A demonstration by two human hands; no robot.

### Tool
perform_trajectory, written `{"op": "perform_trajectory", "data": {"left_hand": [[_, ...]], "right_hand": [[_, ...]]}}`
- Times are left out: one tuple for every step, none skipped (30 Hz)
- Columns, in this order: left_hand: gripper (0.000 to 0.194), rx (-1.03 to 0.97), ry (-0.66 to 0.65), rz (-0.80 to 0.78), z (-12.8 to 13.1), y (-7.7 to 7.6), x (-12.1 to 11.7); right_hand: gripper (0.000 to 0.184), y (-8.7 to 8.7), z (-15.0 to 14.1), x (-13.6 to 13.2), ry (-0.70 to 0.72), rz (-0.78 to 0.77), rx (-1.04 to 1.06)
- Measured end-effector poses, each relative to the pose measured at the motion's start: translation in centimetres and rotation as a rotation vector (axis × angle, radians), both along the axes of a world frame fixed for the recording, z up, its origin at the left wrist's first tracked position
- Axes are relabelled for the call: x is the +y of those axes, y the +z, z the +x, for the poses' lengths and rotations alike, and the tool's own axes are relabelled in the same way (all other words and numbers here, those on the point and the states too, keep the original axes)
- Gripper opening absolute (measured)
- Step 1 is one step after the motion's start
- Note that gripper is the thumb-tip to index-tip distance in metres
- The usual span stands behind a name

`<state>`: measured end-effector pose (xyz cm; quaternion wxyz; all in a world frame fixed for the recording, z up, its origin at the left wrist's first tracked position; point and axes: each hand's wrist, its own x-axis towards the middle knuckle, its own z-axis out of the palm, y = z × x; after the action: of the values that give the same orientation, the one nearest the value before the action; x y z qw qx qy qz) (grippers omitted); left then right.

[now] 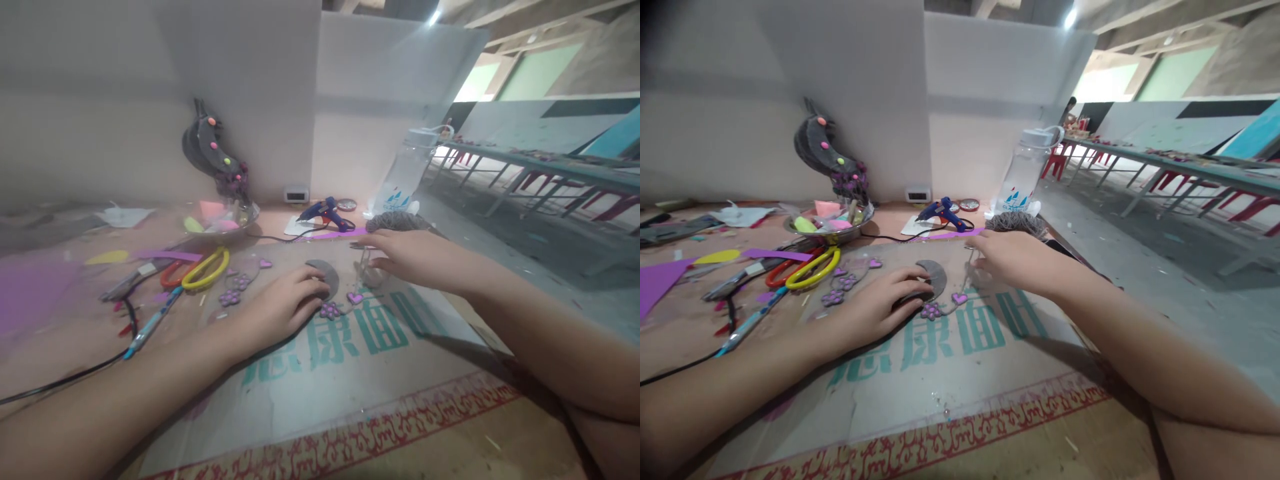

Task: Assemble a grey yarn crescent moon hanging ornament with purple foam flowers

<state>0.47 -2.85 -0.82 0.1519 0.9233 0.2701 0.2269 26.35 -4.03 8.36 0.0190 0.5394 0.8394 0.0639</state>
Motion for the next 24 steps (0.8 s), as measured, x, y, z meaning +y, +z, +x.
{"op": "perform_trajectory", "data": {"left_hand": [[0.027,0.000,0.013,0.013,0.0,0.1,-0.1],[0.025,0.004,0.036,0.030,-0.1,0.1,-0.1],[0.024,0.010,0.067,0.047,-0.1,0.2,-0.1],[0.024,0.016,0.103,0.064,-0.1,0.3,-0.1],[0.023,0.023,0.134,0.077,-0.1,0.4,-0.1],[0.023,0.034,0.154,0.085,-0.2,0.5,-0.1],[0.023,0.045,0.163,0.088,-0.2,0.5,0.0],[0.024,0.054,0.164,0.090,-0.2,0.6,0.0],[0.024,0.063,0.159,0.090,-0.2,0.6,0.0],[0.025,0.070,0.154,0.089,-0.2,0.5,0.0],[0.025,0.075,0.151,0.086,-0.2,0.5,0.1],[0.026,0.075,0.149,0.082,-0.2,0.4,0.1],[0.026,0.073,0.146,0.077,-0.2,0.3,0.1],[0.026,0.067,0.144,0.071,-0.2,0.2,0.2],[0.026,0.057,0.143,0.064,-0.2,0.2,0.2],[0.027,0.036,0.146,0.056,-0.2,0.1,0.2],[0.029,0.005,0.153,0.041,-0.2,0.1,0.3],[0.032,-0.033,0.159,0.010,-0.2,0.1,0.3],[0.036,-0.081,0.160,-0.042,-0.3,0.1,0.3],[0.040,-0.139,0.150,-0.115,-0.3,0.1,0.2],[0.046,-0.202,0.130,-0.200,-0.3,0.1,0.1],[0.050,-0.260,0.102,-0.290,-0.3,0.3,0.0],[0.054,-0.304,0.068,-0.372,-0.2,0.4,-0.1],[0.057,-0.335,0.036,-0.442,-0.1,0.6,-0.3]], "right_hand": [[0.032,-0.2,0.3,0.5,-0.023,0.028,-0.042],[0.028,-0.3,0.6,0.9,-0.047,0.058,-0.078],[0.025,-0.5,0.8,1.3,-0.068,0.085,-0.100],[0.025,-0.5,1.0,1.6,-0.085,0.109,-0.104],[0.024,-0.6,1.2,1.8,-0.100,0.129,-0.092],[0.022,-0.5,1.4,2.0,-0.117,0.148,-0.064],[0.020,-0.4,1.6,2.1,-0.136,0.168,-0.023],[0.018,-0.3,1.7,2.1,-0.155,0.185,0.034],[0.016,-0.1,1.7,2.0,-0.160,0.192,0.105],[0.015,0.2,1.7,1.8,-0.144,0.179,0.191],[0.016,0.5,1.6,1.6,-0.108,0.147,0.295],[0.021,0.8,1.4,1.3,-0.059,0.097,0.418],[0.026,1.0,1.1,1.0,-0.006,0.032,0.552],[0.031,1.2,0.8,0.6,0.043,-0.034,0.693],[0.033,1.3,0.4,0.2,0.089,-0.100,0.834],[0.033,1.3,0.0,-0.1,0.130,-0.160,0.969],[0.031,1.1,-0.4,-0.4,0.173,-0.220,1.086],[0.028,0.8,-0.9,-0.6,0.216,-0.279,1.179],[0.026,0.4,-1.3,-0.9,0.259,-0.339,1.246],[0.024,0.0,-1.7,-1.1,0.300,-0.395,1.290],[0.023,-0.4,-2.0,-1.2,0.337,-0.447,1.313],[0.023,-0.8,-2.3,-1.4,0.371,-0.492,1.323],[0.023,-1.2,-2.6,-1.6,0.403,-0.530,1.323],[0.024,-1.4,-2.8,-1.9,0.430,-0.561,1.319]]}}
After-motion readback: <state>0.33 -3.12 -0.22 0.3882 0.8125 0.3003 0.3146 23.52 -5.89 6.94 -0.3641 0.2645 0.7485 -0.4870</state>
